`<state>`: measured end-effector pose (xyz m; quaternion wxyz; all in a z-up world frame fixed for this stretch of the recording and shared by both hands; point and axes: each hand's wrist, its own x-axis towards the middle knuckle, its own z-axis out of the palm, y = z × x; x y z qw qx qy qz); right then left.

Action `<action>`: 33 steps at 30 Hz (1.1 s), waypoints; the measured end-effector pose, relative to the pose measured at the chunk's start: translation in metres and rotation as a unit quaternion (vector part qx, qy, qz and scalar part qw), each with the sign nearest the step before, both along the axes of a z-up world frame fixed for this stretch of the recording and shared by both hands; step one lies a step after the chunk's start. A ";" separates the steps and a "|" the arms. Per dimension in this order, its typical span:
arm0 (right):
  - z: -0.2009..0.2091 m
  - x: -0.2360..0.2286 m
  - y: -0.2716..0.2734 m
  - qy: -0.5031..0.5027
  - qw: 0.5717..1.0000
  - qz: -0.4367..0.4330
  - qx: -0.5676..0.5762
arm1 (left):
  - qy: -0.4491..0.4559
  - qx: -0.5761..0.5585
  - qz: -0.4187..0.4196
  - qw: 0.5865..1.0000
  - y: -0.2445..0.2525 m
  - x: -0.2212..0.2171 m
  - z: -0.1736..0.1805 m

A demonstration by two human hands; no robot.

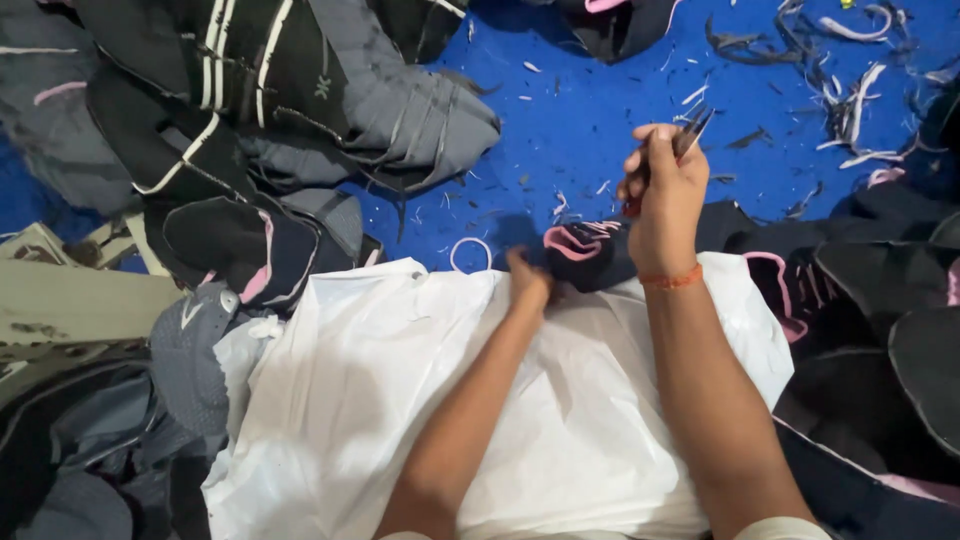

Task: The person uses a pair of scissors to trim excess pink laces and fabric threads from the top of black slip-on shoes. They handle the shoes one by one, cutting the loose ends and occasionally picking up new shoes from a pile on the blue floor.

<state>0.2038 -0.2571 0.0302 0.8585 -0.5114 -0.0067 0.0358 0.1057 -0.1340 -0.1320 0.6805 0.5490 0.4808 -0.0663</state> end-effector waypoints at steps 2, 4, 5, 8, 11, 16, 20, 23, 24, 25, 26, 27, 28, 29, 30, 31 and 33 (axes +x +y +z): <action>0.000 0.001 0.000 -0.002 1.000 -0.002 -0.005 | -0.110 0.222 -0.020 0.969 0.015 -0.012 -0.014; 0.005 0.004 0.001 -0.003 1.000 -0.006 -0.008 | -0.215 0.431 -0.039 0.876 0.027 -0.010 0.005; 0.007 0.004 0.001 0.003 1.000 -0.007 -0.011 | -0.297 0.388 -0.077 0.869 0.029 -0.008 0.030; 0.000 0.000 0.001 0.005 1.000 -0.003 -0.009 | -0.322 0.416 -0.271 0.806 0.019 -0.009 0.073; -0.005 0.005 0.001 -0.012 1.000 -0.003 0.004 | -0.295 0.468 -0.431 0.713 0.007 -0.013 0.070; -0.007 0.004 0.002 -0.003 1.000 -0.006 0.010 | -0.372 0.516 -0.420 0.647 0.002 -0.014 0.065; 0.000 0.000 0.003 0.001 1.000 -0.004 0.011 | -0.369 0.567 -0.435 0.594 -0.011 -0.010 0.077; 0.001 -0.002 0.008 0.011 1.000 -0.002 0.007 | -0.332 0.599 -0.468 0.558 -0.019 0.003 0.083; 0.001 -0.001 0.010 0.015 1.000 0.004 -0.001 | -0.298 0.636 -0.483 0.522 -0.023 0.010 0.087; 0.002 -0.007 0.011 0.014 1.000 0.004 0.000 | -0.298 0.637 -0.483 0.522 -0.028 0.007 0.081; 0.004 -0.008 0.011 0.022 1.000 0.005 -0.009 | -0.264 0.612 -0.542 0.511 -0.034 0.010 0.075; 0.007 -0.008 0.012 0.029 0.999 0.006 -0.017 | -0.228 0.585 -0.599 0.498 -0.041 0.015 0.069; 0.009 -0.003 0.011 0.025 1.000 0.004 -0.014 | -0.229 0.588 -0.598 0.493 -0.036 0.019 0.052; 0.010 0.002 0.011 0.024 1.000 0.003 -0.004 | -0.248 0.538 -0.606 0.531 -0.031 0.025 0.033; 0.007 -0.003 0.008 0.035 0.999 0.002 0.003 | -0.260 0.476 -0.615 0.572 -0.029 0.017 0.011; 0.004 -0.008 0.008 0.044 0.999 0.000 0.004 | -0.255 0.471 -0.620 0.573 -0.028 0.014 0.030; 0.004 -0.010 0.009 0.033 0.999 0.006 0.011 | -0.220 0.514 -0.634 0.534 -0.028 0.017 0.071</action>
